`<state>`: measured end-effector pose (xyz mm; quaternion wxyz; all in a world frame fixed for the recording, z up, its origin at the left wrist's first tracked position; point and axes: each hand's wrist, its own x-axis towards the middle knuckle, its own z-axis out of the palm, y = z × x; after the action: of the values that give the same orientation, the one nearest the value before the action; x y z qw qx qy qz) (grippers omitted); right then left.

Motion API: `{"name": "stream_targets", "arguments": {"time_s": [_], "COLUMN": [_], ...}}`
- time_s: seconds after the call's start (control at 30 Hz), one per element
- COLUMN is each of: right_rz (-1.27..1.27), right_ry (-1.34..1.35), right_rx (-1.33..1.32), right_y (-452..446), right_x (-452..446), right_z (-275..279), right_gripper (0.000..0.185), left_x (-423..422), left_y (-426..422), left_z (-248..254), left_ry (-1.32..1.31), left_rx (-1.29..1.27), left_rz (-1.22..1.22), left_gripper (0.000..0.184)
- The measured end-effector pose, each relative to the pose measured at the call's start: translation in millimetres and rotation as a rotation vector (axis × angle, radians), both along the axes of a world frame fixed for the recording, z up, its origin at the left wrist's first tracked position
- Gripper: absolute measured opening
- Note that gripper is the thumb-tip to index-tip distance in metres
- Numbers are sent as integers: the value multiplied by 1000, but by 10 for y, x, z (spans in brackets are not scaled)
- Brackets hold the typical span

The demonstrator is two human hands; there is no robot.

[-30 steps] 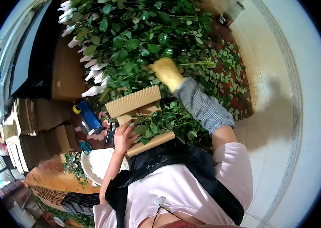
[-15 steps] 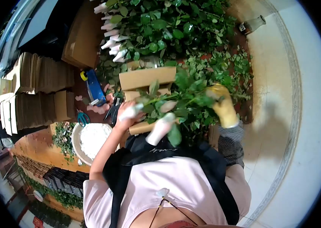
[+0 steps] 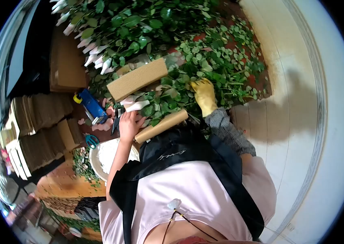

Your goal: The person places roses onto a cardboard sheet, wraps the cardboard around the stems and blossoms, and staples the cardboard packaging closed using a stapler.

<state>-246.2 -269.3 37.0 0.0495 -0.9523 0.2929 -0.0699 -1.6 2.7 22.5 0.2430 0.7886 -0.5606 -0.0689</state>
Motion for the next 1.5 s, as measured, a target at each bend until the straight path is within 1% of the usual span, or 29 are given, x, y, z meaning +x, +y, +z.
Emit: {"name": "stream_targets", "arguments": {"time_s": [0.03, 0.07, 0.1, 0.17, 0.2, 0.23, 0.27, 0.33, 0.37, 0.43, 0.47, 0.53, 0.6, 0.63, 0.7, 0.77, 0.83, 0.9, 0.97, 1.0, 1.03, 1.07, 1.1, 1.2, 1.27, 1.3, 1.37, 1.43, 1.5], "right_rz": [14, 11, -22, 15, 39, 69, 72, 24, 12, -60, -104, -144, -159, -199, -151, -79, 46, 264, 196, 180, 165, 74, 81, -12, -28, -35, -117, -27, 26], "right_ry": [-47, -115, -103, -251, -190, -129, -16, -116, -108, -156, -184, -248, -219, -187, -226, -122, -99, -244, -128, -102, -78, 57, 27, 60, -157, -151, 164, 181, -241], "right_rx": [9, 27, 101, 99, 87, 81, 102, 103, -5, -122, -168, -203, -355, -351, -480, -365, -65, -52, 14, -34, -82, -27, -79, -30, -168, -160, 91, 22, -35], "right_y": [16, -56, -82, -25, -33, -38, -34, -97, -101, -73, -126, -277, -484, -571, -482, -308, -139, -92, 38, 76, 108, 145, 132, 163, 144, 143, 3, -23, -76], "right_x": [54, -20, -32, -57, -58, -59, -89, -149, -213, -202, -223, -304, -463, -537, -493, -397, -207, -132, -27, -19, -6, 30, 40, 233, 339, 274, 204, 267, 272], "right_z": [111, -137, -171, -45, 14, 96, 190, -39, -83, 286, 413, 680, 970, 1107, 1745, 2094, 2057, 1404, 799, 522, 346, 307, 277, 694, 788, 534, -119, 396, 693], "right_gripper": [39, 41, 43, 35, 36, 36, 40, 40, 40, 41, 42, 46, 47, 48, 38, 36, 35, 32, 27, 27, 27, 31, 29, 26, 25, 25, 24, 29, 33], "left_x": [3, -6, 13, 28, 53, 24, 11, 6, 78, 50, 15, -14, 9, 20, 14, 13, 1, -5, 41, 46, 7, -16, -29, -55, -57, -67, -48, -43, -35], "left_y": [-53, -82, -53, -84, -74, -134, -160, -183, -73, -89, -120, -167, -200, -197, -141, -80, -67, -66, -12, 6, -49, -86, -98, -74, -88, -90, -73, -71, -68], "left_z": [118, 236, 268, 257, 179, 243, 308, 300, 23, 139, 212, 314, 423, 363, 186, -48, -146, -99, -261, -282, -75, 71, 106, 88, 109, 133, 105, 118, 105], "left_ry": [-121, -177, -170, -252, -185, -257, -172, -83, -84, -102, -91, -62, -44, -60, -25, 49, 48, -50, 59, 96, 82, 68, 11, 28, 55, 55, 54, 71, 99], "left_rx": [-55, -28, 45, -48, 23, 7, 49, 45, 116, 139, 76, 103, 110, 101, 15, -49, -68, 4, 41, 53, 65, 77, 25, -7, -9, -15, -23, 1, 42], "left_rz": [-44, -55, -74, -79, -57, -43, -41, -24, -69, -47, -32, -3, -19, -20, 0, 43, 65, 56, 63, 71, 71, 72, 72, 95, 97, 105, 87, 90, 115], "left_gripper": [42, 48, 52, 57, 60, 67, 70, 78, 78, 80, 76, 71, 66, 67, 69, 70, 70, 66, 63, 61, 60, 58, 59, 60, 60, 60, 59, 59, 59]}}
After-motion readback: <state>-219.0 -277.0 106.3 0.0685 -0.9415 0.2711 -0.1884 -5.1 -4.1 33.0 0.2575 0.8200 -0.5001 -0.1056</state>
